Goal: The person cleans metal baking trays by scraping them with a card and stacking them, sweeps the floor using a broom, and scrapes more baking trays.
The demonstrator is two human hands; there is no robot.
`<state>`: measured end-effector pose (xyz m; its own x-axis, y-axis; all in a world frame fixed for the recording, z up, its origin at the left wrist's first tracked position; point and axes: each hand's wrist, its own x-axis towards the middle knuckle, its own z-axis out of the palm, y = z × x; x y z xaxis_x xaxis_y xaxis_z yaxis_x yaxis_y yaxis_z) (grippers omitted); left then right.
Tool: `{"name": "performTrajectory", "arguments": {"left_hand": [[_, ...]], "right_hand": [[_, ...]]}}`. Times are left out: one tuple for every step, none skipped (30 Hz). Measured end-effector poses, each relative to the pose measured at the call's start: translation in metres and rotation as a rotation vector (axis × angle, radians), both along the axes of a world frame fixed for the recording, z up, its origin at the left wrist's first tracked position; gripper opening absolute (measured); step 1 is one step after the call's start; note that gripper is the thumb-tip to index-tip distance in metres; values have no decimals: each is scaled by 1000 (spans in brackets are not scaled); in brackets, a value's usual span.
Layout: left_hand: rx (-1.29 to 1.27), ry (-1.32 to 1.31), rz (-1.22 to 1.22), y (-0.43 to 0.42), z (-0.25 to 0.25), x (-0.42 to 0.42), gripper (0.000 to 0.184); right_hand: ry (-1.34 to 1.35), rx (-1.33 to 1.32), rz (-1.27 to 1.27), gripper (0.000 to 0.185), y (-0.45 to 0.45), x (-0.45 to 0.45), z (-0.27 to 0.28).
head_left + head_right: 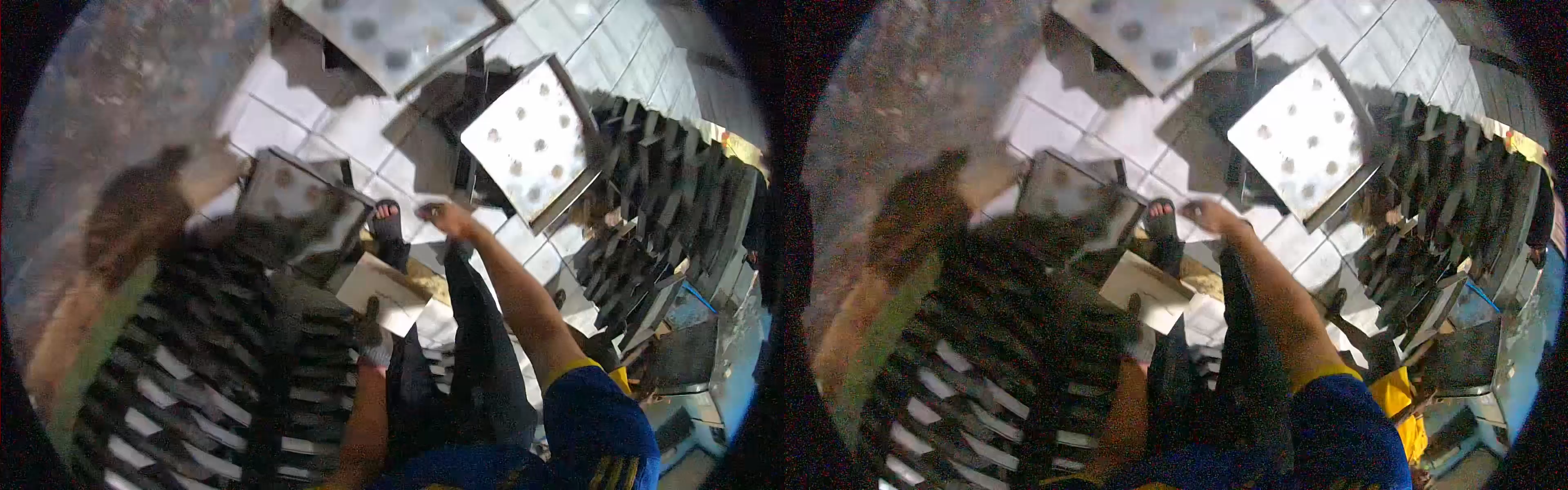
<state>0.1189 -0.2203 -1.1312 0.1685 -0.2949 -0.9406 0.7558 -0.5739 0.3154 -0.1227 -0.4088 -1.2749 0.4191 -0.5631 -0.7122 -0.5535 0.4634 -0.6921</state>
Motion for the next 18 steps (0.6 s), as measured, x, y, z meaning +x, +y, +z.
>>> {"name": "performTrajectory", "arguments": {"left_hand": [[-21, -111, -111, -32, 40, 13, 55], [-74, -114, -107, -54, 74, 21, 57], [-111, -129, -142, -77, 108, 30, 57], [-48, -126, -199, -100, 143, 40, 58], [12, -127, -256, -123, 175, 48, 59], [-81, -198, -381, -124, 185, 62, 58], [-172, -280, -495, -124, 193, 77, 57], [-154, -255, -486, -120, 171, 100, 55], [-123, -231, -476, -124, 166, 121, 54], [-197, -296, -635, -151, 193, 129, 49], [-247, -183, -478, -180, 219, 122, 43], [-342, -205, -443, -209, 233, 116, 39], [-422, -229, -400, -232, 249, 110, 35], [-425, -324, -430, -249, 251, 117, 34], [-417, -421, -462, -266, 255, 129, 34], [-498, -404, -370, -291, 269, 120, 34], [-475, -506, -489, -315, 271, 135, 34], [-602, -564, -446, -346, 319, 107, 32]], "right_hand": [[76, 103, -19, 55, -6, -2, 52], [7, 137, -163, 52, -5, -10, 95], [-71, 173, -312, 49, -1, -22, 134], [-44, 180, -436, 47, -1, -33, 174], [-22, 186, -563, 46, -3, -48, 212], [12, 162, -643, 46, 9, -69, 229], [48, 138, -724, 45, 21, -89, 240], [33, 157, -823, 43, 24, -106, 263], [15, 189, -917, 41, 35, -121, 285], [33, 169, -928, 40, 54, -137, 291], [53, 139, -932, 38, 63, -152, 288], [120, 193, -921, 37, 67, -161, 293], [188, 263, -899, 36, 70, -172, 297], [189, 300, -895, 36, 75, -180, 298], [184, 369, -912, 35, 77, -188, 291], [187, 386, -885, 36, 72, -197, 286], [186, 402, -859, 37, 64, -201, 284], [179, 392, -881, 38, 50, -200, 285]]}}
